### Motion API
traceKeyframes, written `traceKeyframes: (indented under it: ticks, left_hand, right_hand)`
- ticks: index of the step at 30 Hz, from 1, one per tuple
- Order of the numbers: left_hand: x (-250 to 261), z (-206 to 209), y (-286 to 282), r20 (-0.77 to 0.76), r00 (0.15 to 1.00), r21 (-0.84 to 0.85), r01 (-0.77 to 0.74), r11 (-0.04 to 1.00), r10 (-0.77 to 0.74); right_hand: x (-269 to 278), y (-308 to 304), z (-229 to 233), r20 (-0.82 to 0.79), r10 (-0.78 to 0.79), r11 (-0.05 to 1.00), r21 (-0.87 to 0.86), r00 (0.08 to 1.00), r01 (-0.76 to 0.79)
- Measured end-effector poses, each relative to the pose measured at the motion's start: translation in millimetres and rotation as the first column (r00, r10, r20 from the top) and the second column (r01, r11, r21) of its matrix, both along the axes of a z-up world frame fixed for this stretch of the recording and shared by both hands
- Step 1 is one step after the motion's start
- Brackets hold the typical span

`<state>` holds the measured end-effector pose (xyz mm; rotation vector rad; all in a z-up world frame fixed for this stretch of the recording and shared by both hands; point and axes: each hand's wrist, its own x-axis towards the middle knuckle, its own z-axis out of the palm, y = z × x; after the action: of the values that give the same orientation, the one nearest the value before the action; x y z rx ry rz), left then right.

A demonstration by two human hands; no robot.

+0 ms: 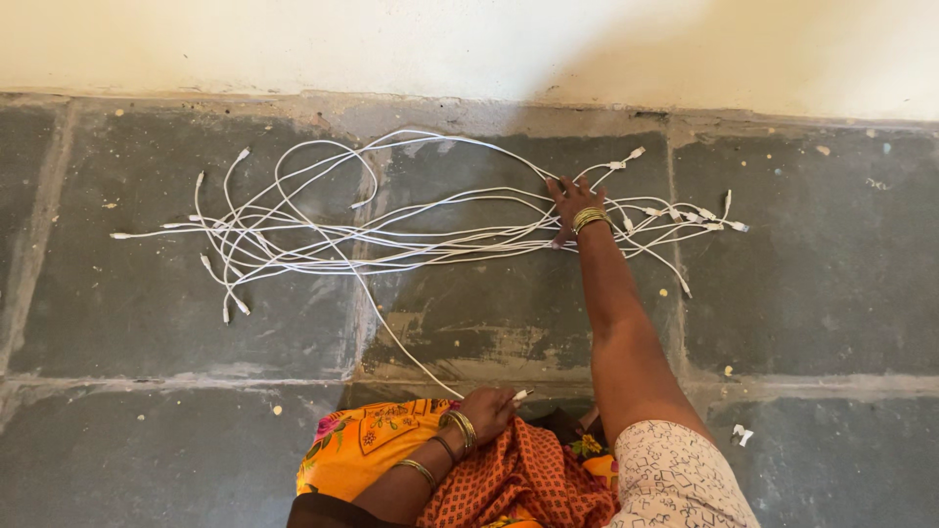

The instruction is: The person sits on the floor and repeatedly picks up white USB cables, straightens them, and lays them down in a neat pile. The person handles the cables one at a time, aligning them and occasionally gathering them into a bundle before placing them back on the floor.

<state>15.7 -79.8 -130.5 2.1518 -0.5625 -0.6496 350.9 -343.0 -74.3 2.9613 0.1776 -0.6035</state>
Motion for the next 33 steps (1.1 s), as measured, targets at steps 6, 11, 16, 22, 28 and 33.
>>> traceKeyframes:
  ticks: [6, 11, 16, 22, 28, 33]
  left_hand:
    - [0.7, -8.7, -0.9, 0.002, 1.000, -0.005, -0.011, 1.000, 0.011]
    - [-1.5, -21.6, 0.1, 0.046, 0.996, -0.069, -0.079, 0.994, 0.083]
    - [7.6, -34.9, -1.9, -0.001, 0.996, -0.022, -0.087, 0.996, 0.087]
    - [18.8, -62.2, 1.1, -0.035, 0.994, -0.079, -0.102, 0.992, 0.099]
    - [27.7, -72.9, 4.4, -0.092, 0.974, -0.087, -0.216, 0.972, 0.208]
    - [10.8, -19.2, 15.4, 0.079, 0.931, -0.392, -0.299, 0.870, 0.356]
  right_hand:
    - [-8.4, -6.1, -18.9, 0.049, -0.050, 0.997, -0.052, 0.998, 0.053]
    - [-36.0, -5.6, -61.2, 0.157, 0.034, 0.999, -0.046, 0.987, -0.027]
    - [-80.0, 7.1, -91.9, 0.296, 0.048, 0.998, 0.026, 0.954, -0.058]
    - [-164.8, 28.7, -96.7, 0.244, -0.023, 0.996, 0.092, 0.970, 0.000]
    - [-235.8, 17.1, -72.0, 0.282, -0.140, 0.920, 0.392, 0.949, 0.019]
    - [-259.9, 18.6, -17.4, 0.397, -0.158, 0.874, 0.483, 0.904, -0.059]
